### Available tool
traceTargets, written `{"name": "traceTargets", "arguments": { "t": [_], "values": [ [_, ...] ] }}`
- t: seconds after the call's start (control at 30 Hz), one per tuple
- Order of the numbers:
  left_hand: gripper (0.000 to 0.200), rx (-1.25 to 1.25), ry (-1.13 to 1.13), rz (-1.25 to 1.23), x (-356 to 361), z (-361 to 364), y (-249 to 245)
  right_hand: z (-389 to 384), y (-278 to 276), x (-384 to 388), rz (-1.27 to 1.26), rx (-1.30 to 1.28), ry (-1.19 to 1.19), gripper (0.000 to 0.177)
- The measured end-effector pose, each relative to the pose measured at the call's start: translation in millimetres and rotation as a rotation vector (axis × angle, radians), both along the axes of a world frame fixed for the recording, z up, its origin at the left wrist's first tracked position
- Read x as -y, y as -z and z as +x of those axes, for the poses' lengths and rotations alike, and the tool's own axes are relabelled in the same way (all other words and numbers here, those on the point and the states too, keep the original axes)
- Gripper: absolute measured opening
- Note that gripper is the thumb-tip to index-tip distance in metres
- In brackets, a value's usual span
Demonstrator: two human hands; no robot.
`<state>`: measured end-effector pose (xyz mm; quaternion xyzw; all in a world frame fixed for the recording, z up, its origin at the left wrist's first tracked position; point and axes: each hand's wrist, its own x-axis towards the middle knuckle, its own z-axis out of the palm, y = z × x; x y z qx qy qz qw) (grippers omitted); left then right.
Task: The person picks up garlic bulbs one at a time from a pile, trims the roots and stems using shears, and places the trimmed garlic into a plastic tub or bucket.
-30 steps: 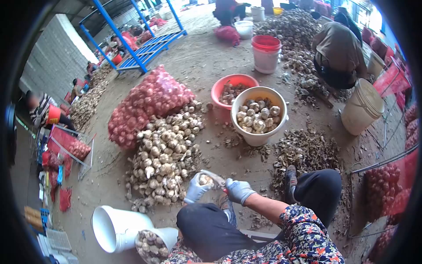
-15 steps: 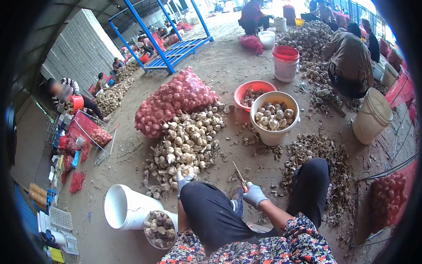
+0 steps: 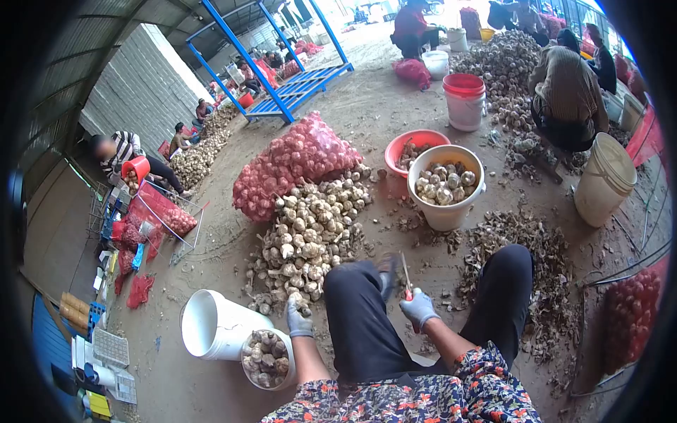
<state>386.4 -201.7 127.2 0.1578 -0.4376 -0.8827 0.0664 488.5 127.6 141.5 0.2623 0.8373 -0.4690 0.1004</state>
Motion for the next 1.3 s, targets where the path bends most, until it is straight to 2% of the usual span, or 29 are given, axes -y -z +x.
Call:
{"name": "traceTargets", "arguments": {
  "t": [0.03, 0.1, 0.13, 0.17, 0.27, 0.37, 0.43, 0.5, 0.53, 0.6, 0.63, 0.77, 0.8, 0.87, 0.9, 0.93, 1.0, 1.07, 1.1, 1.17, 1.23, 1.3],
  "values": [
    [0.009, -0.159, 0.133, 0.078, 6, -4, 4, 1, 4, 1, -0.008, -0.026, 0.052, 0.042],
    [0.02, -0.073, -0.051, 0.033, 3, -12, 6, 1, 6, 1, -0.055, -0.136, 0.155, 0.038],
    [0.034, -0.068, -0.124, 0.012, -7, -11, -15, 0, 11, -1, -0.026, -0.18, 0.165, 0.036],
    [0.034, -0.069, -0.122, 0.016, -11, -17, -26, -3, 14, -4, 0.005, -0.228, 0.18, 0.034],
    [0.048, -0.192, -0.007, -0.1, -21, -41, -63, -1, -22, -7, -0.002, -0.26, 0.196, 0.03],
    [0.059, -0.297, 0.103, -0.177, -66, -48, -137, -8, -10, -16, -0.08, -0.277, 0.181, 0.028],
    [0.057, -0.413, 0.284, -0.27, -91, -41, -180, -4, -29, -13, -0.083, -0.312, 0.107, 0.027],
    [0.058, -0.446, 0.357, -0.27, -112, -30, -212, -1, -49, -5, -0.094, -0.318, 0.041, 0.026],
    [0.059, -0.564, 0.351, -0.421, -121, -28, -219, -2, -60, -1, -0.092, -0.309, 0.033, 0.026],
    [0.058, -0.692, 0.331, -0.734, -122, -35, -207, 2, -82, 10, -0.057, -0.448, -0.095, 0.025],
    [0.059, -0.664, 0.339, -0.774, -122, -34, -204, 3, -94, 16, -0.025, -0.511, -0.118, 0.022],
    [0.062, -0.634, 0.259, -0.594, -128, -38, -180, 2, -131, 25, 0.202, -0.637, -0.223, 0.026],
    [0.063, -0.618, 0.284, -0.626, -124, -41, -171, 1, -130, 26, 0.262, -0.682, -0.235, 0.029],
    [0.068, -0.684, 0.239, -0.783, -124, -34, -167, -1, -136, 26, 0.393, -0.616, -0.294, 0.033],
    [0.074, -0.622, 0.244, -0.708, -129, -30, -165, -5, -138, 25, 0.469, -0.607, -0.332, 0.034],
    [0.074, -0.616, 0.294, -0.702, -130, -34, -162, -9, -142, 25, 0.465, -0.597, -0.332, 0.034],
    [0.075, -0.606, 0.351, -0.696, -134, -40, -154, -15, -149, 28, 0.645, -0.563, -0.357, 0.034],
    [0.08, -0.59, 0.311, -0.882, -140, -43, -146, -22, -149, 25, 0.698, -0.526, -0.366, 0.037],
    [0.084, -0.57, 0.322, -0.865, -145, -44, -147, -26, -148, 23, 0.757, -0.494, -0.375, 0.039],
    [0.084, -0.621, 0.264, -1.051, -152, -41, -145, -31, -148, 19, 0.736, -0.42, -0.398, 0.039],
    [0.083, -0.621, 0.245, -1.083, -160, -45, -137, -35, -144, 14, 0.737, -0.422, -0.41, 0.039],
    [0.078, -0.616, 0.121, -1.18, -163, -45, -131, -36, -145, 13, 0.69, -0.372, -0.434, 0.038]
  ]
}}
